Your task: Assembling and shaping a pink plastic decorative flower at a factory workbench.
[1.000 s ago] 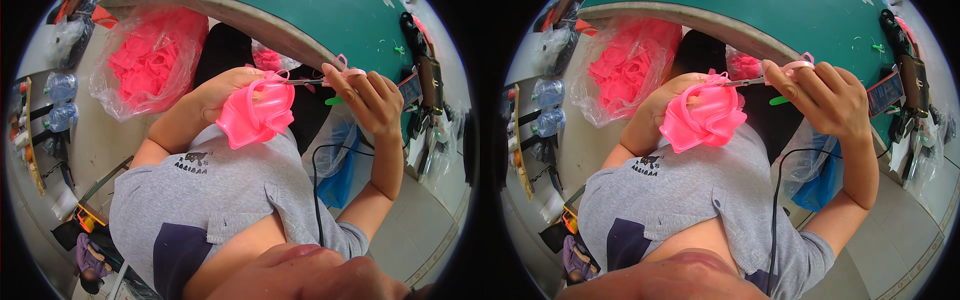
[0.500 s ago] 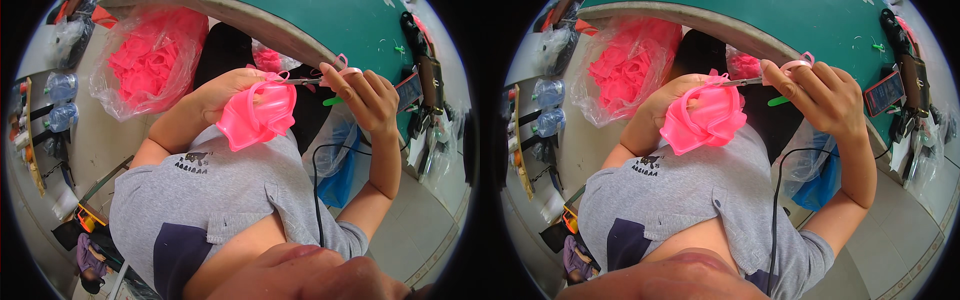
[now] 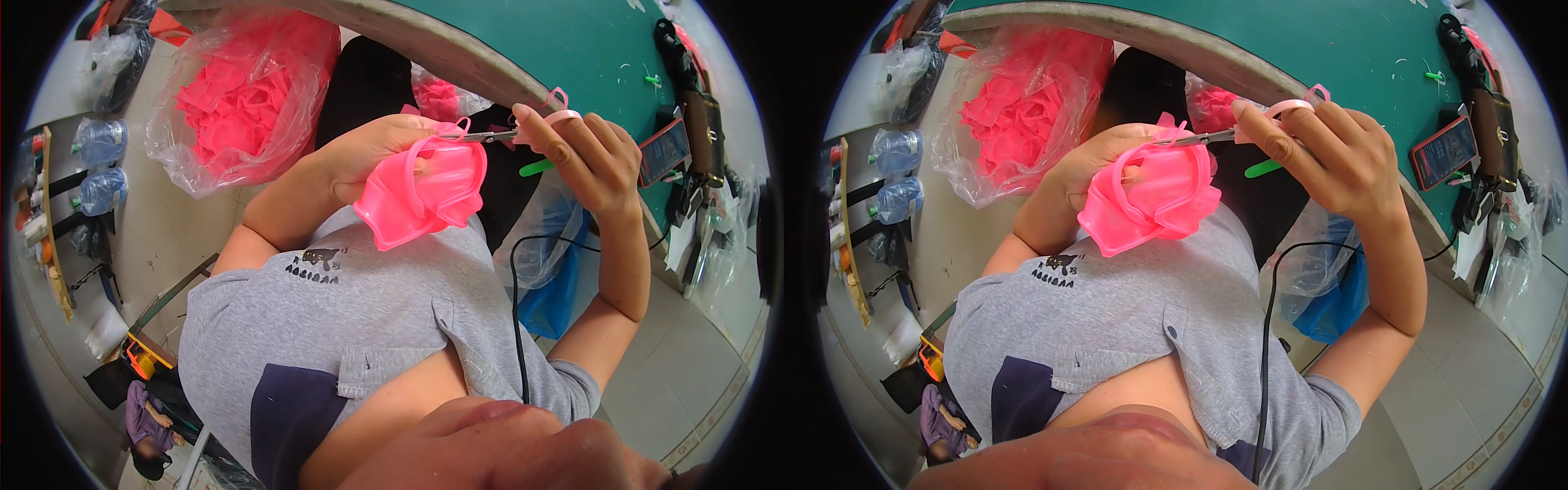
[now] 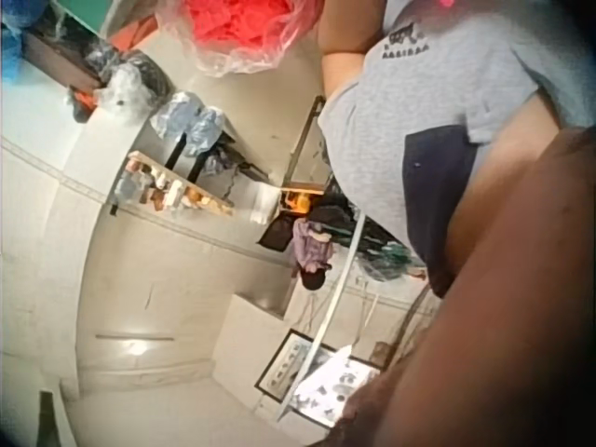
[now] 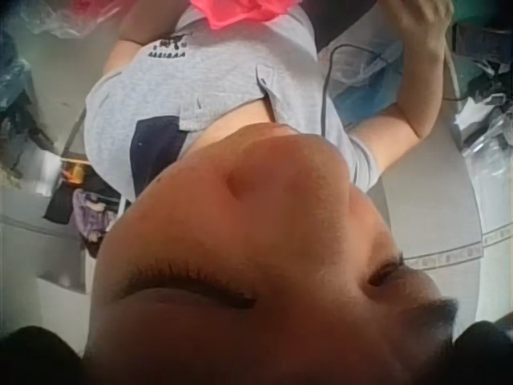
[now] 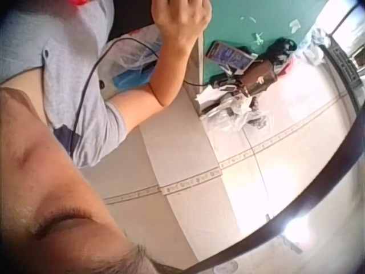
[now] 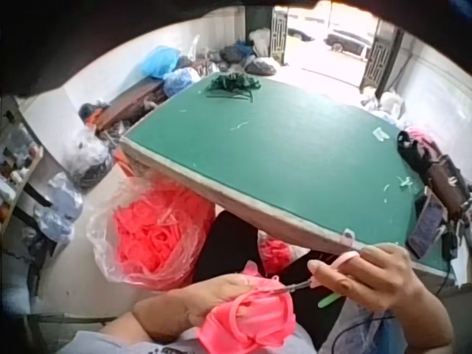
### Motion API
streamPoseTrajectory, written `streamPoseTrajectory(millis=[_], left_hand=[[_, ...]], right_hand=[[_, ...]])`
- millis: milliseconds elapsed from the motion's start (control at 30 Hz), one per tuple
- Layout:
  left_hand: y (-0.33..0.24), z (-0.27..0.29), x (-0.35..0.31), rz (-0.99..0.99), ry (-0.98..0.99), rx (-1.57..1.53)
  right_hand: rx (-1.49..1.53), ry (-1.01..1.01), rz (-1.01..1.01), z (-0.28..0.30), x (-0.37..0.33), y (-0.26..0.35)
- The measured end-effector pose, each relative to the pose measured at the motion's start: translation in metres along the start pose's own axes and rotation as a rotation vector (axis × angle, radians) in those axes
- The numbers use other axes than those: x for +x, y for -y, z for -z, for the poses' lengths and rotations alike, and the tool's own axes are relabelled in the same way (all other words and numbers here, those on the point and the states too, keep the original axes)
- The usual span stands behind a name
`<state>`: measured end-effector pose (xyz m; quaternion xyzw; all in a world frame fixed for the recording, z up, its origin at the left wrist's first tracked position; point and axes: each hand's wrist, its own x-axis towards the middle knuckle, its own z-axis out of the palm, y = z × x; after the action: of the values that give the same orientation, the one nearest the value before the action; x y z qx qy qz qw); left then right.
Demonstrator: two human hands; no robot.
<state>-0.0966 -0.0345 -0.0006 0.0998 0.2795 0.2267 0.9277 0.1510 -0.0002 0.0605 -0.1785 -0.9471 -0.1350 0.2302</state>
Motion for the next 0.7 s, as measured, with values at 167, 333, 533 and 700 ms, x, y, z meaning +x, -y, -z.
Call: streamPoseTrajectory(millis=[167,333,533,700], left_hand=[[0.0,0.004,-0.002,-0.002,0.127,-0.033],[0.002,0.017,0.001,0.074,0.14,-0.06],[0.003,0.013,0.0,-0.177,0.142,0.117],[-0.001,0.008,0.01,-0.479,-0.004,0.205]], right_hand=[[0.058,-0.051,-0.008,-0.011,-0.002,-0.001],[0.127,-0.098,-0.037,-0.019,-0.001,0.002],[0.148,-0.033,-0.097,-0.014,0.0,-0.013],[0.646,-0.042,-0.711,-0.016,-0.009,0.001]])
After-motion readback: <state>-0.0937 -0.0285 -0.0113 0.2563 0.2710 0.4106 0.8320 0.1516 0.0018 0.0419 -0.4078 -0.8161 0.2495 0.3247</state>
